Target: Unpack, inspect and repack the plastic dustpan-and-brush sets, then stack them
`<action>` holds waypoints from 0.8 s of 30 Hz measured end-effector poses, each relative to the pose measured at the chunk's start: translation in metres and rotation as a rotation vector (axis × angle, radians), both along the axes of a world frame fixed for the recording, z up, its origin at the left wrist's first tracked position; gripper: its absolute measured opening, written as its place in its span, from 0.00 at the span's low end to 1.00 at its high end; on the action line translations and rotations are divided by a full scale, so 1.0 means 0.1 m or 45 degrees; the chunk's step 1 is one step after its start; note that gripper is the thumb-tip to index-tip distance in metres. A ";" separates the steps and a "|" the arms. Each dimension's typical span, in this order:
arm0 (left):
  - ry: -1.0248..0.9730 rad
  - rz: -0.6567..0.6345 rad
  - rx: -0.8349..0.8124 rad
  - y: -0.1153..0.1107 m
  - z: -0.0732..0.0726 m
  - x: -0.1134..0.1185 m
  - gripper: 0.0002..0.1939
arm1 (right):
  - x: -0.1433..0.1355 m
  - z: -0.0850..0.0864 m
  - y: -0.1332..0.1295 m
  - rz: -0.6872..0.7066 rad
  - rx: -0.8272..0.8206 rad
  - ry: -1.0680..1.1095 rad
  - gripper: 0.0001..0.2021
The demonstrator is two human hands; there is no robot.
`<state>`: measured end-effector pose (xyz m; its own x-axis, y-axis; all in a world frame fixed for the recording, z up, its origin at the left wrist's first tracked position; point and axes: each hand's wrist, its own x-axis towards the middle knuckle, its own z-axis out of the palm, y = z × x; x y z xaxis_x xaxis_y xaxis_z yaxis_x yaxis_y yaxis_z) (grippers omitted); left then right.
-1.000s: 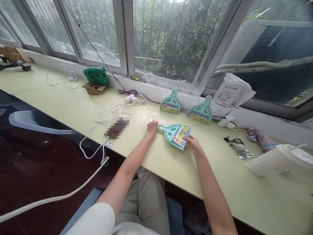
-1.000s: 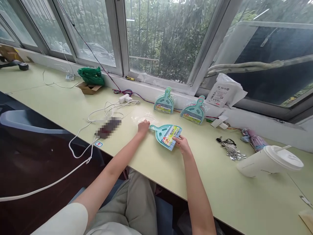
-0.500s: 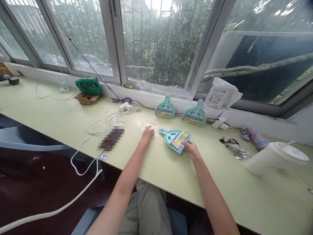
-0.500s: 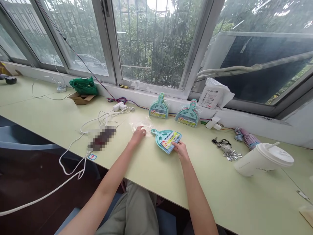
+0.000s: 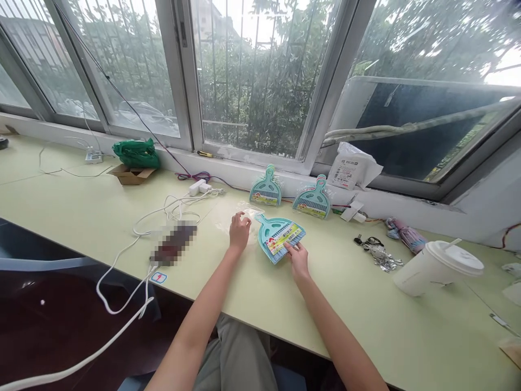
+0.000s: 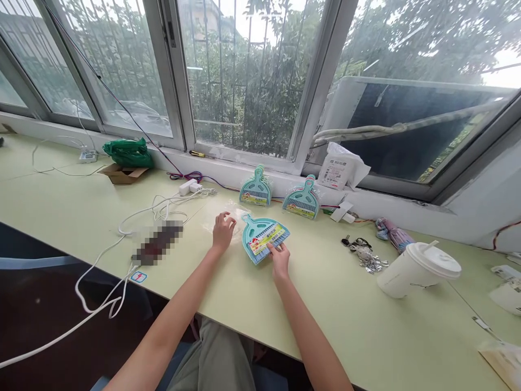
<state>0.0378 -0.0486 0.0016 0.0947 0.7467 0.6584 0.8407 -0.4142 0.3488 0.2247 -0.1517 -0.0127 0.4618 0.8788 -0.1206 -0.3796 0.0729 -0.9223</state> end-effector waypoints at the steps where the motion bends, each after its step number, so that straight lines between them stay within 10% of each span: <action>1: -0.015 -0.025 0.050 -0.03 0.01 0.04 0.08 | -0.01 0.02 0.00 0.040 0.001 -0.015 0.22; 16: -0.117 -0.455 -0.098 -0.36 0.23 0.26 0.09 | -0.10 0.02 0.02 0.108 0.119 0.005 0.24; 21: -0.978 0.145 -0.021 -0.36 0.25 0.29 0.32 | -0.13 -0.02 0.04 0.042 0.204 0.198 0.22; 24: -1.423 -0.218 -0.438 -0.23 0.19 0.30 0.30 | -0.13 -0.01 0.05 0.006 0.213 0.223 0.23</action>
